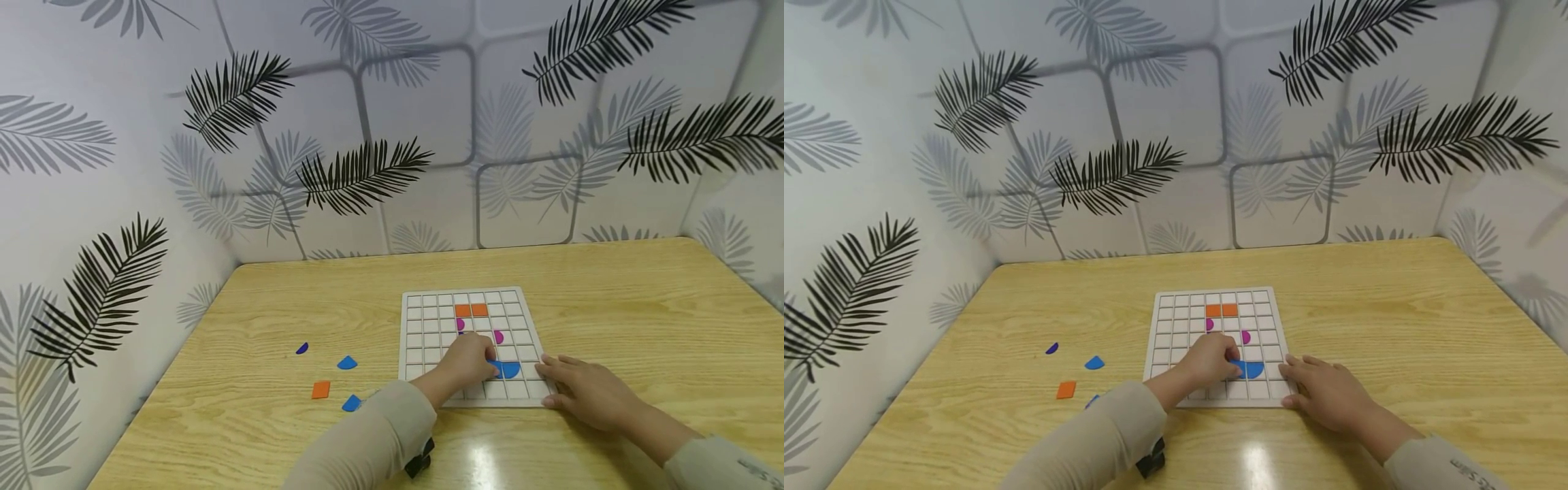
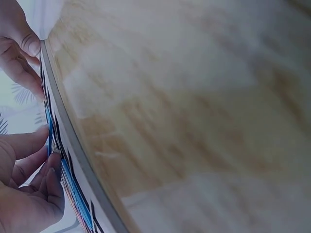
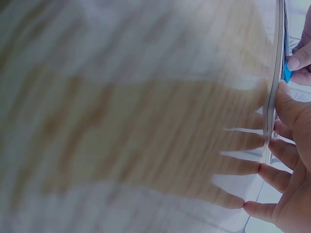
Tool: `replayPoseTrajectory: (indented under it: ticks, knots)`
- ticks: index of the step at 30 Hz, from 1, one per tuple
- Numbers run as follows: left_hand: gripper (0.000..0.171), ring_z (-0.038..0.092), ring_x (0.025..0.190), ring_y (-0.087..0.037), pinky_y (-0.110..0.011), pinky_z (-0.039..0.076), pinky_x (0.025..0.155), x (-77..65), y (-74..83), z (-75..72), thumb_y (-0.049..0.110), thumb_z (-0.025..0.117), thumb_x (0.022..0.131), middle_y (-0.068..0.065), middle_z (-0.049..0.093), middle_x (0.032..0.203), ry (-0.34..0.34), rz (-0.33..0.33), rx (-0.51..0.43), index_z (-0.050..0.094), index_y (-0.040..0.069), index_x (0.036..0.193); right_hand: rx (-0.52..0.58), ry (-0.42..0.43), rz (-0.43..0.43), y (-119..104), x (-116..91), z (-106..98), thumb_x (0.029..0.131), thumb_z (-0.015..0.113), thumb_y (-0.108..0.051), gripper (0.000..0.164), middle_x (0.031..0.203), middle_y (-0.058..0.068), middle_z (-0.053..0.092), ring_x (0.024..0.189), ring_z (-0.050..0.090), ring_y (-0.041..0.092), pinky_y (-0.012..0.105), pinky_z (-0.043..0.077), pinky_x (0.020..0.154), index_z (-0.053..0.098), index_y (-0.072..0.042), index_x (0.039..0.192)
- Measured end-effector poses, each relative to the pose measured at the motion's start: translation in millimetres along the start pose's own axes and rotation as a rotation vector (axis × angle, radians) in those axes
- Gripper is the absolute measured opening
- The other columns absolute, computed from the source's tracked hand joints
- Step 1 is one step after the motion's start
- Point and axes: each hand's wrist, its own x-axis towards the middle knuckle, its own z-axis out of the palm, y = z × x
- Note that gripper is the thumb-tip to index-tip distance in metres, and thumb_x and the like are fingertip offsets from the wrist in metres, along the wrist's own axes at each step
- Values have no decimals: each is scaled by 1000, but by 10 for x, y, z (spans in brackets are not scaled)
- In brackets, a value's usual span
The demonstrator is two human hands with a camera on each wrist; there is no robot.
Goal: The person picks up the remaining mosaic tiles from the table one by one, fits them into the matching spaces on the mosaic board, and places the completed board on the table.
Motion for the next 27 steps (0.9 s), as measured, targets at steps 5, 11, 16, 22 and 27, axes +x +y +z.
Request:
replayPoseTrajectory:
  ticks: [5,11,16,22,27]
  knots:
    - [9,43,67,-5,-17,37,61,-8,22,-10,19,68,74,9,51,70,-5,15,42,63,12,76,-2,-10,-1,17,3,7,77,61,-36,50,118,18,50,104,45,39,51,37,79,56,-3,113]
    - [10,44,70,-4,-17,38,65,-19,26,-8,20,69,73,9,52,72,-2,22,65,65,13,79,0,-11,-2,24,4,13,77,60,-36,49,118,17,50,105,45,39,51,37,79,56,-3,113]
    - [12,46,73,-4,-17,38,66,-15,20,-6,21,68,74,9,53,74,-3,34,79,65,13,82,3,-5,-3,20,3,12,77,61,-35,49,118,17,50,105,45,39,51,37,80,56,-3,113]
    - [15,46,74,-5,-17,38,67,-13,0,-17,21,68,74,8,54,76,-5,46,61,65,12,85,8,-15,6,6,5,-3,77,61,-35,49,118,17,49,105,44,40,52,36,80,56,-3,113]
    - [17,47,75,-5,-17,39,68,-6,-17,-18,19,68,74,7,55,80,-19,38,27,65,11,89,8,-19,7,-1,1,-12,77,60,-36,50,118,17,49,105,45,40,52,36,80,55,-3,113]
